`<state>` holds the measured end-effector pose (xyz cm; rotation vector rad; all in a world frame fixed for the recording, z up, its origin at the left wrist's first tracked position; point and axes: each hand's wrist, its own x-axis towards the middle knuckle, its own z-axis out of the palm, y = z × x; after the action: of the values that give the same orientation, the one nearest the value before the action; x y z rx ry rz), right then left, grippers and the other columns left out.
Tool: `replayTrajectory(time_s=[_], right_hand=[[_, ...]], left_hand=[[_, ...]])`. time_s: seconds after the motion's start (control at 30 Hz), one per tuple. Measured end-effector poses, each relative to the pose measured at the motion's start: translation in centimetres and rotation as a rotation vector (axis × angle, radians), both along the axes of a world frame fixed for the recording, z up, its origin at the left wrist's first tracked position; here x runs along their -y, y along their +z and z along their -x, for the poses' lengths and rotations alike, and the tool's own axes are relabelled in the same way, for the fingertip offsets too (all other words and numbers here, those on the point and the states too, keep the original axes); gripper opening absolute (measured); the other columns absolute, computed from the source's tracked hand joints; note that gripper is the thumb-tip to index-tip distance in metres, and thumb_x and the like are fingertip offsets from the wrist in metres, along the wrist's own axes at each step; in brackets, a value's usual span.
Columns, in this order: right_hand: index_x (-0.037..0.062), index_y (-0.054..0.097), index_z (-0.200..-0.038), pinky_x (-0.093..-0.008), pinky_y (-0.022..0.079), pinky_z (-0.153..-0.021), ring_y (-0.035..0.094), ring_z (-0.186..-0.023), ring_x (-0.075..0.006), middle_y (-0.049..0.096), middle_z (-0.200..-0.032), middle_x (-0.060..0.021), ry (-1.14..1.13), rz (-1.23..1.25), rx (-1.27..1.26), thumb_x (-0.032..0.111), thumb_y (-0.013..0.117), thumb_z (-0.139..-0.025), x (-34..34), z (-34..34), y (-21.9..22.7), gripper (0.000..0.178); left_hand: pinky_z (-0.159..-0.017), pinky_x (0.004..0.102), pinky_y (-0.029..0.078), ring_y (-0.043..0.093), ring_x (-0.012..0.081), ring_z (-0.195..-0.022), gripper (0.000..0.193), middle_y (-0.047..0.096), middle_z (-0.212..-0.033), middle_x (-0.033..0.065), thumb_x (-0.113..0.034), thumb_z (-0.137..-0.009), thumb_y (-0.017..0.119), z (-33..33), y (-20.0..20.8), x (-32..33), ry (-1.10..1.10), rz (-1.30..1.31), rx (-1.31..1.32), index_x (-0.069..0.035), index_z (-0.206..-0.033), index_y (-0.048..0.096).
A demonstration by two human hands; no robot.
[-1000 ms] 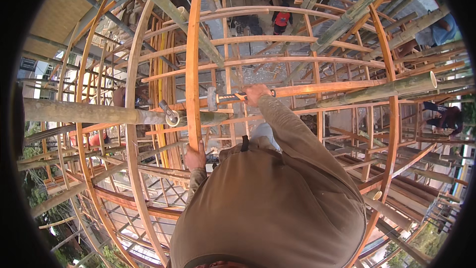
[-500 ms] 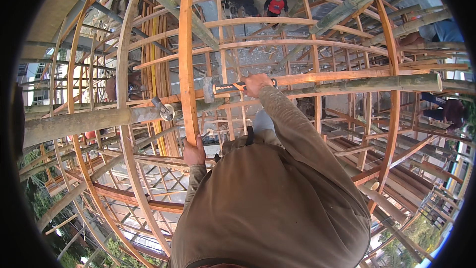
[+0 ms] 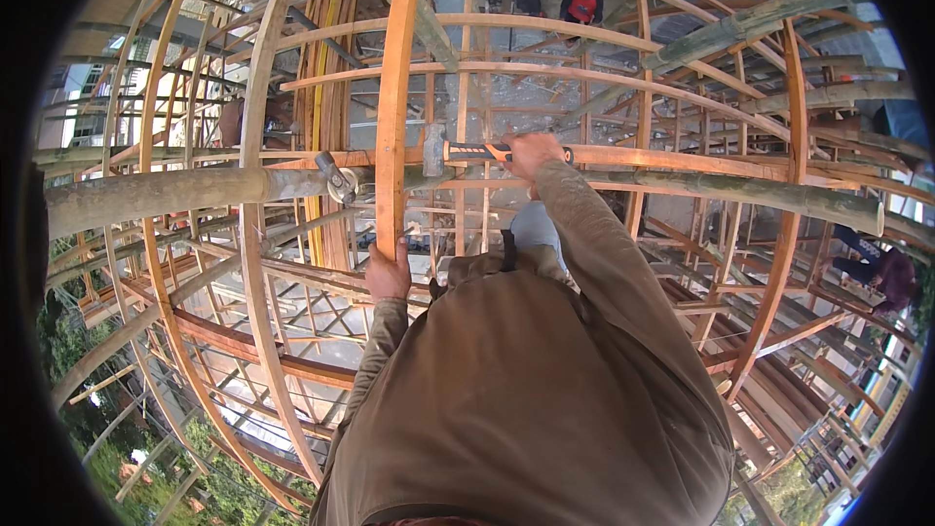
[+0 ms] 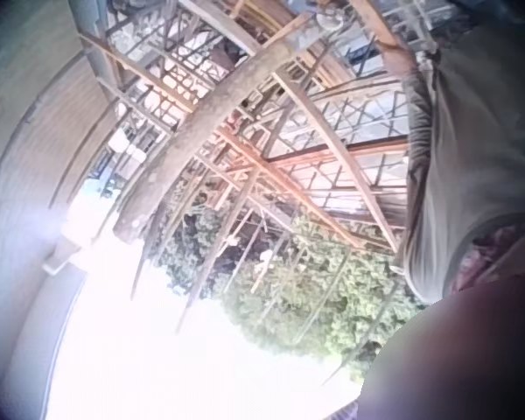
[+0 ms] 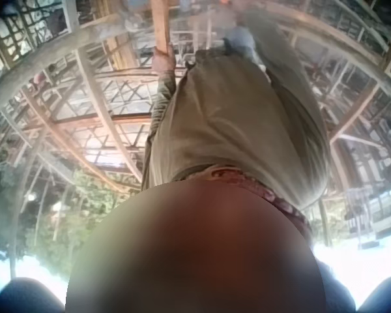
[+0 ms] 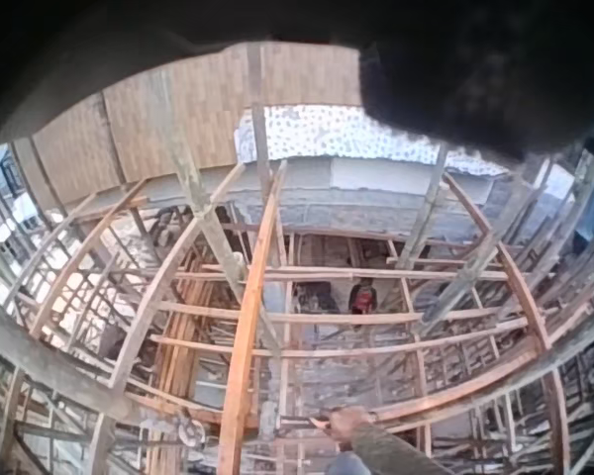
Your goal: The person assembles a bamboo scaffolding structure by positioning bamboo poles and securing them with a hammer and nails. They repeatedly lift poles into place, align them with existing framework, and hammer nails to fasten the joints.
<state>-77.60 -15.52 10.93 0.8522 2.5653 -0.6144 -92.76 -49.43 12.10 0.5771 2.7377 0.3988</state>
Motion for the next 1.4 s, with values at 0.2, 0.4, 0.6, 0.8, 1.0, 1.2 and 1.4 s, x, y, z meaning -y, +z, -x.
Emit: replayTrajectory(time_s=[0.2, 0.4, 0.6, 0.8, 1.0, 1.2, 1.4], right_hand=[[0.0156, 0.066, -0.119, -0.0505, 0.057, -0.085, 0.073, -0.100, -0.0346, 0.075, -0.107, -0.0126, -0.021, -0.028, 0.057, 0.040, 0.074, -0.088, 0.0, -0.2, 0.0, 0.040], [0.0174, 0.065, -0.123, -0.0509, 0.057, -0.085, 0.072, -0.100, -0.0352, 0.075, -0.106, -0.0123, -0.017, -0.041, -0.002, 0.040, 0.073, -0.089, 0.1, -0.3, -1.0, 0.041], [0.0186, 0.064, -0.126, -0.0516, 0.056, -0.085, 0.072, -0.100, -0.0353, 0.075, -0.104, -0.0120, -0.001, -0.043, 0.001, 0.040, 0.073, -0.090, 0.1, -0.3, -1.1, 0.043], [0.0189, 0.063, -0.126, -0.0511, 0.057, -0.085, 0.072, -0.099, -0.0351, 0.076, -0.104, -0.0119, 0.020, -0.051, 0.046, 0.041, 0.072, -0.090, 0.0, 0.0, -0.6, 0.043], [0.0174, 0.063, -0.125, -0.0515, 0.056, -0.085, 0.072, -0.100, -0.0349, 0.075, -0.104, -0.0123, 0.019, -0.048, 0.025, 0.039, 0.071, -0.091, 0.2, -0.2, -0.9, 0.042], [0.0153, 0.063, -0.129, -0.0523, 0.056, -0.086, 0.072, -0.102, -0.0354, 0.075, -0.106, -0.0145, -0.011, -0.015, 0.062, 0.042, 0.072, -0.090, 0.1, -0.4, -1.0, 0.048], [0.0156, 0.066, -0.124, -0.0494, 0.057, -0.085, 0.073, -0.098, -0.0340, 0.076, -0.106, -0.0127, 0.002, -0.012, 0.022, 0.037, 0.073, -0.088, 0.2, -0.6, -1.4, 0.043]], left_hand=[[-0.075, 0.0595, 0.052, 0.069, 0.0507, -0.089, 0.062, 0.071, -0.092, 0.0296, -0.058, -0.095, 0.062, 0.1, 0.2, -0.3, 0.006, 0.030, 0.073, 0.000, -0.115, 0.056], [-0.072, 0.0598, 0.053, 0.069, 0.0515, -0.084, 0.066, 0.070, -0.086, 0.0307, -0.062, -0.094, 0.063, 0.0, 0.4, -0.2, 0.007, 0.020, 0.009, 0.001, -0.110, 0.058], [-0.073, 0.0588, 0.053, 0.069, 0.0510, -0.085, 0.066, 0.071, -0.087, 0.0304, -0.063, -0.095, 0.061, 0.0, 0.4, -0.2, 0.009, 0.007, 0.033, 0.001, -0.112, 0.058], [-0.074, 0.0585, 0.053, 0.069, 0.0508, -0.086, 0.065, 0.070, -0.088, 0.0306, -0.063, -0.095, 0.061, 0.0, 0.5, -0.3, 0.013, 0.019, 0.028, 0.001, -0.110, 0.056], [-0.074, 0.0595, 0.053, 0.069, 0.0512, -0.086, 0.064, 0.070, -0.089, 0.0308, -0.061, -0.094, 0.062, 0.0, 0.4, -0.1, 0.018, 0.006, 0.020, 0.001, -0.108, 0.057], [-0.074, 0.0599, 0.053, 0.069, 0.0497, -0.087, 0.059, 0.071, -0.093, 0.0281, -0.057, -0.094, 0.062, -0.2, 0.6, -0.3, 0.009, 0.050, 0.011, -0.001, -0.112, 0.056], [-0.072, 0.0600, 0.053, 0.069, 0.0501, -0.085, 0.061, 0.071, -0.090, 0.0291, -0.056, -0.095, 0.063, -0.3, 0.0, 0.0, -0.007, 0.029, -0.071, 0.002, -0.115, 0.057]])
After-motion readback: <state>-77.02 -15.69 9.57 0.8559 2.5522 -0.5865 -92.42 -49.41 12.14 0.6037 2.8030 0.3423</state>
